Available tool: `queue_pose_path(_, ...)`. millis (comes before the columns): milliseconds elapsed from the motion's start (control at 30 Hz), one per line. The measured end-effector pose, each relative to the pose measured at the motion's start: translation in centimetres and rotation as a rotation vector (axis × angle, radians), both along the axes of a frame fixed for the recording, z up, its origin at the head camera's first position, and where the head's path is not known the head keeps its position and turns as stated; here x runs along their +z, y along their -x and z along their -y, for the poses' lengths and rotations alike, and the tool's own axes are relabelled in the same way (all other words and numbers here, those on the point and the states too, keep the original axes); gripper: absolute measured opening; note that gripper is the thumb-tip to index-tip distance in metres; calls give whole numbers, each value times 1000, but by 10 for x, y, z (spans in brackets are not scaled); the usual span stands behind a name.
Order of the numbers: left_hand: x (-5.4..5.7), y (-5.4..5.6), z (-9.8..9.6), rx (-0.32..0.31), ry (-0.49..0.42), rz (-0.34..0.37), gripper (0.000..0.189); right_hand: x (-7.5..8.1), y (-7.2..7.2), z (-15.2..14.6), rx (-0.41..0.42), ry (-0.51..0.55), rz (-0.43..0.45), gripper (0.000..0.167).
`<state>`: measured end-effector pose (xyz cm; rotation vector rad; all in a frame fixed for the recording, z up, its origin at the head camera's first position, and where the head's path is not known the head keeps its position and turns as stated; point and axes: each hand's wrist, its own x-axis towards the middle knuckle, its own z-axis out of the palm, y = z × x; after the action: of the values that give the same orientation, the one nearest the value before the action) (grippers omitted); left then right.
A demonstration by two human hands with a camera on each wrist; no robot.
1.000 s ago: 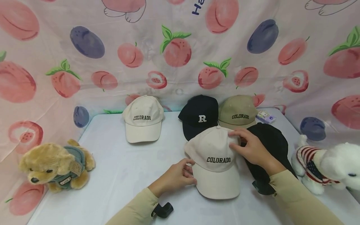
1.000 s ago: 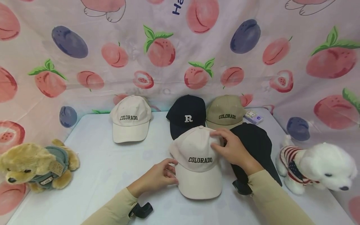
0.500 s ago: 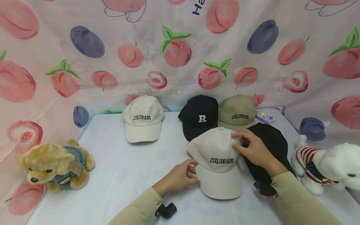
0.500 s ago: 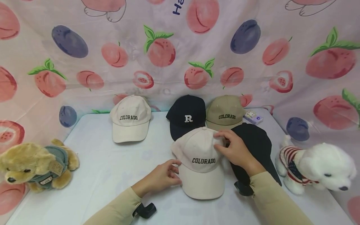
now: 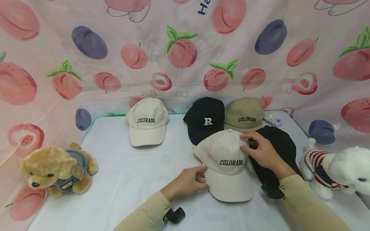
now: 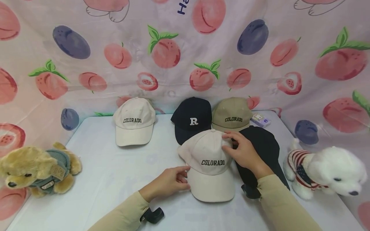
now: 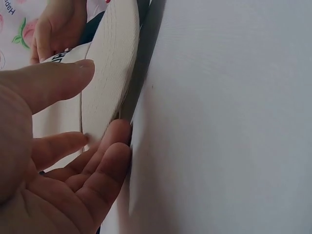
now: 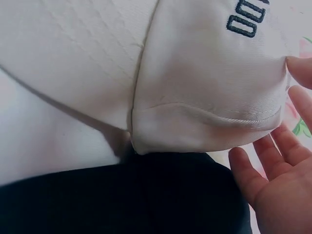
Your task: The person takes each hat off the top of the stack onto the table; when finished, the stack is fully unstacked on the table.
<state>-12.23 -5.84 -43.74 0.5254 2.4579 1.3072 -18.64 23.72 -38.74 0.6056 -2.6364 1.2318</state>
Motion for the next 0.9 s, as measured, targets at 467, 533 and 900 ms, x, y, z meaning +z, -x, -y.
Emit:
queue_pose_path(467, 3, -2, -6, 14, 8, 20, 67, 4, 2, 2, 10, 33, -15, 35)
queue_pose_path(533, 3, -3, -7, 17, 2, 34, 68, 4, 2, 2, 9, 38, -18, 35)
queue_pose_path(900, 5, -5, -8, 35, -30, 68, 65, 7, 2, 3, -5, 33, -19, 31)
